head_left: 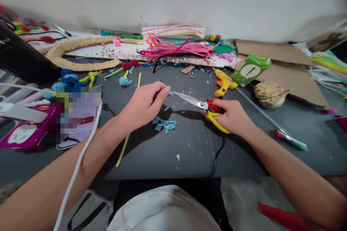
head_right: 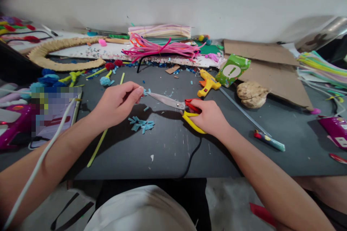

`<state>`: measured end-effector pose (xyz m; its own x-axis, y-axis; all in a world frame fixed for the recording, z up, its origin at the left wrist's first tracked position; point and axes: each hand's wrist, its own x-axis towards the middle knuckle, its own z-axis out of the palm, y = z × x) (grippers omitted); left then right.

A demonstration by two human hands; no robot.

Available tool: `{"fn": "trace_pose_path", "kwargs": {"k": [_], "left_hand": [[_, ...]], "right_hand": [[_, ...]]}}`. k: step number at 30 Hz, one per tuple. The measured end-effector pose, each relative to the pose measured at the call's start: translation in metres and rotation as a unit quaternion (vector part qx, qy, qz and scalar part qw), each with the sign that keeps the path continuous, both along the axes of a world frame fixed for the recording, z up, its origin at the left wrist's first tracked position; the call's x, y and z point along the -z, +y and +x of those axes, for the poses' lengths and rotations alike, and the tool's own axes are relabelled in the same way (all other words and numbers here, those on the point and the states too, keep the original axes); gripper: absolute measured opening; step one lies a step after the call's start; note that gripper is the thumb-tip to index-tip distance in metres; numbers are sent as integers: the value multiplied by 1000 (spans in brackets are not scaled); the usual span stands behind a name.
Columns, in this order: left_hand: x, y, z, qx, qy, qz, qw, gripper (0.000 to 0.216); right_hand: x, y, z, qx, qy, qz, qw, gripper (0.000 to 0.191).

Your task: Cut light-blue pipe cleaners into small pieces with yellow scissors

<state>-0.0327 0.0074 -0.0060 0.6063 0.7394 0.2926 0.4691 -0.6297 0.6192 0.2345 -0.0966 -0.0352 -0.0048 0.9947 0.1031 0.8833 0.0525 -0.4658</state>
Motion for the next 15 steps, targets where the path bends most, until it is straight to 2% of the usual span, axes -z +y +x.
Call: {"fn": "trace_pose_path", "kwargs": {"k": [6, 15], "left_hand": [[0, 0, 0, -2, -1, 3, 1000, 30], [2, 0, 3, -21, 7, 4, 1000, 32]], "right_hand": [[0, -1, -2, 25, 31, 15, 999, 36], [-1, -1, -5, 20, 28, -4, 999, 33]]}}
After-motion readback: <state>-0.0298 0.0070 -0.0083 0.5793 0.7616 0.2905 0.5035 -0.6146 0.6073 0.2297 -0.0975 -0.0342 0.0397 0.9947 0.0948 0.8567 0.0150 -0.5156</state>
